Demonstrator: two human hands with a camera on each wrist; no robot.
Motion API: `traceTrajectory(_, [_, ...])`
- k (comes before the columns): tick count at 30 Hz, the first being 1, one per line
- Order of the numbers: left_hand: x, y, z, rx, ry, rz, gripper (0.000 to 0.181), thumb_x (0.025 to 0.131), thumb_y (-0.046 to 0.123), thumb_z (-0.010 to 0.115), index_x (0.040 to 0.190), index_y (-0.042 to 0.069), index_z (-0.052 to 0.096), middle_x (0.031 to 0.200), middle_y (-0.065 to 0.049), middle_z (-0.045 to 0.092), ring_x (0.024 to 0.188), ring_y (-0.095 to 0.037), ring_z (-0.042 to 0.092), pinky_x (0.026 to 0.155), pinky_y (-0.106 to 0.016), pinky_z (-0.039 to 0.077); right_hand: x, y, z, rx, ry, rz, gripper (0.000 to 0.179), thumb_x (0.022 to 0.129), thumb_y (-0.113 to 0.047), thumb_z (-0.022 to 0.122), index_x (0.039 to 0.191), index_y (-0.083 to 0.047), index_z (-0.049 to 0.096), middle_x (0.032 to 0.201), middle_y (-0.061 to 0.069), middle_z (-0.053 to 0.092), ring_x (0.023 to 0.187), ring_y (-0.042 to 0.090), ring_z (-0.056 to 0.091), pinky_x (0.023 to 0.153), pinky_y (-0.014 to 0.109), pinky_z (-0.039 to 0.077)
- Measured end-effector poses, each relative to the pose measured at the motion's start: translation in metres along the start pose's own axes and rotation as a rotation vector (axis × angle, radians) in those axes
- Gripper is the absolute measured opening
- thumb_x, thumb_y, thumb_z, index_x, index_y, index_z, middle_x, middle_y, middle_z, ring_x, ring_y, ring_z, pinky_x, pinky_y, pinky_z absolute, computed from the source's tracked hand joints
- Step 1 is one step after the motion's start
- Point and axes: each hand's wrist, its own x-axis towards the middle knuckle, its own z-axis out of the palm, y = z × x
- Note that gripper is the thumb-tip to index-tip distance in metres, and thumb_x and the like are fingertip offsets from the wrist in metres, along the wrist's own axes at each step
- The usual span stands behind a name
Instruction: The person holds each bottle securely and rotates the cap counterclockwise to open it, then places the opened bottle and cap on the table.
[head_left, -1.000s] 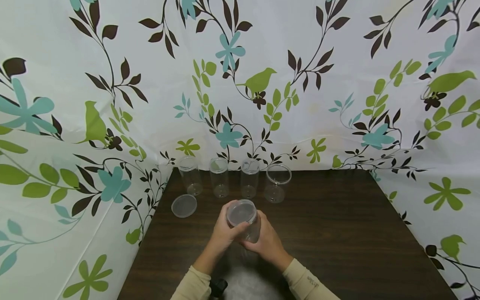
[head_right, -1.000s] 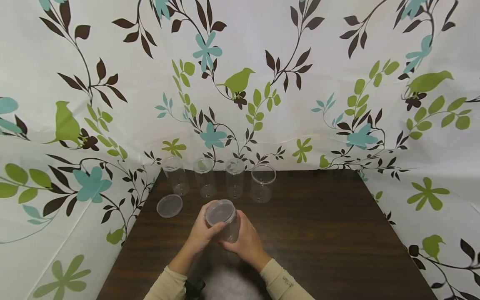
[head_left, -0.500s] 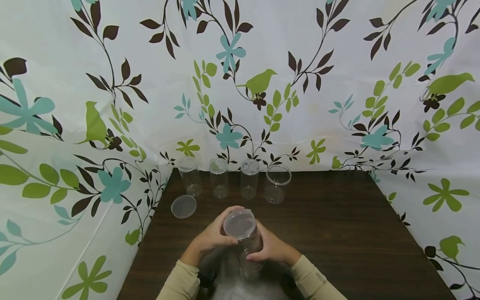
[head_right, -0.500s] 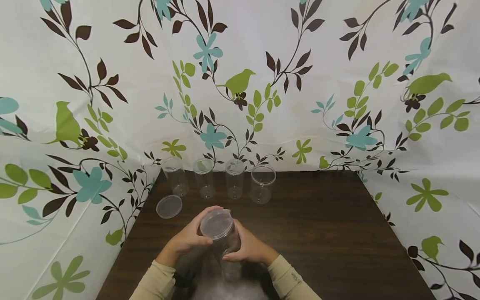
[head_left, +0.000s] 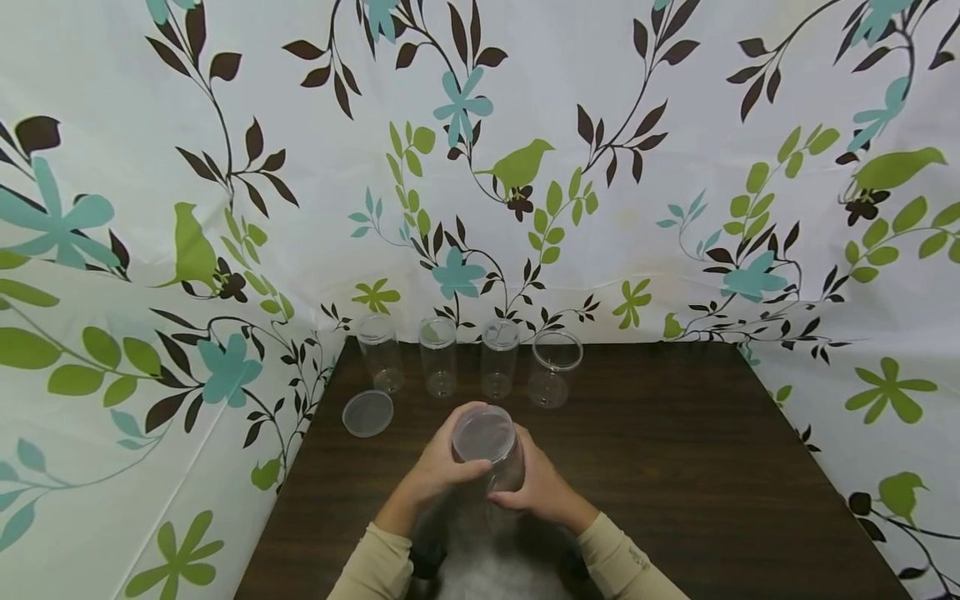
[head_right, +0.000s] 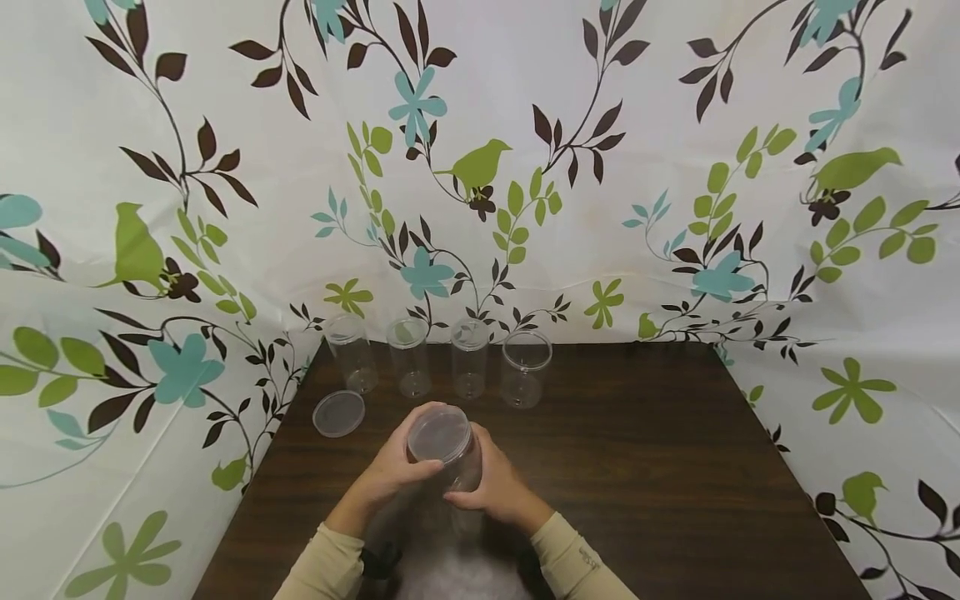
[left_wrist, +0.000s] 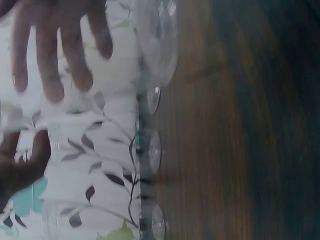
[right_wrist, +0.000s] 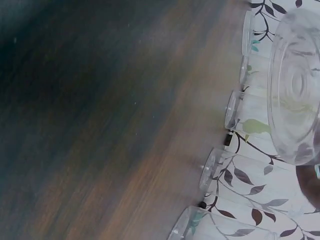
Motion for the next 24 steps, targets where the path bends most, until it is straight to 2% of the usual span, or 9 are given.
traceTrajectory(2, [0.001,-0.001,0.008,0.04,0.1,-0.035,0.079,0.084,0.019,0.084,0.149,0.005,0.039,0.14,-0.016,0.051,0.12,-0.022,0.054,0.097,-0.032,0.047,0.001,0.001,0.004,-0.078,0.083,0.004,0.103,0.072,-0.024,0.093,0.152,-0.005,0.031,0.142,0.012,0.053,0.124,0.024,0.055,0.101,0.038,0.048])
traceTrajectory(5, [0.003,-0.002,0.019,0.057,0.219,-0.079,0.08,0.083,0.017,0.084,0.149,0.008,0.04,0.14,-0.015,0.052,0.12,-0.024,0.053,0.098,-0.034,0.046,0.0,0.001,0.009,-0.148,0.155,0.026,0.104,0.07,-0.024,0.093,0.151,-0.003,0.032,0.141,0.014,0.054,0.123,0.025,0.056,0.099,0.043,0.049])
traceTrajectory(7, [0.003,-0.004,0.024,0.063,0.274,-0.104,0.08,0.082,0.016,0.085,0.149,0.009,0.041,0.14,-0.014,0.053,0.12,-0.025,0.053,0.098,-0.035,0.046,-0.001,0.001,0.012,-0.183,0.19,0.041,0.104,0.069,-0.025,0.094,0.15,-0.003,0.033,0.141,0.015,0.054,0.124,0.026,0.056,0.099,0.046,0.049])
traceTrajectory(10, [0.004,-0.004,0.027,0.076,0.311,-0.123,0.08,0.081,0.014,0.085,0.149,0.011,0.042,0.138,-0.013,0.055,0.119,-0.025,0.053,0.098,-0.035,0.045,-0.002,0.001,0.014,-0.225,0.232,0.049,0.105,0.066,-0.025,0.096,0.15,-0.005,0.035,0.141,0.016,0.054,0.126,0.027,0.056,0.099,0.05,0.049])
traceTrajectory(15, [0.004,-0.003,0.025,0.09,0.31,-0.125,0.084,0.08,0.015,0.086,0.151,0.009,0.041,0.137,-0.013,0.057,0.119,-0.026,0.055,0.098,-0.035,0.045,-0.002,0.001,0.015,-0.251,0.258,0.025,0.105,0.065,-0.025,0.097,0.148,-0.006,0.037,0.139,0.015,0.055,0.125,0.027,0.057,0.098,0.052,0.049])
traceTrajectory(18, [0.004,-0.001,0.023,0.073,0.28,-0.123,0.089,0.079,0.016,0.088,0.153,0.007,0.038,0.139,-0.014,0.056,0.121,-0.027,0.054,0.1,-0.035,0.045,-0.002,0.002,0.015,-0.245,0.262,0.011,0.104,0.065,-0.026,0.096,0.148,-0.006,0.037,0.139,0.014,0.056,0.124,0.027,0.057,0.099,0.051,0.049])
traceTrajectory(21, [0.003,0.001,0.018,0.07,0.22,-0.111,0.094,0.08,0.022,0.088,0.155,0.008,0.034,0.144,-0.014,0.053,0.125,-0.024,0.053,0.101,-0.034,0.043,-0.002,0.004,0.014,-0.219,0.258,0.0,0.105,0.067,-0.027,0.096,0.15,-0.005,0.035,0.14,0.015,0.055,0.125,0.029,0.056,0.1,0.049,0.048])
traceTrajectory(24, [0.003,0.001,0.01,0.075,0.135,-0.062,0.1,0.082,0.035,0.087,0.157,0.006,0.029,0.15,-0.017,0.046,0.128,-0.019,0.051,0.103,-0.031,0.042,-0.003,0.003,0.011,-0.15,0.226,-0.003,0.104,0.071,-0.028,0.094,0.151,-0.004,0.032,0.141,0.015,0.054,0.126,0.028,0.055,0.103,0.043,0.047])
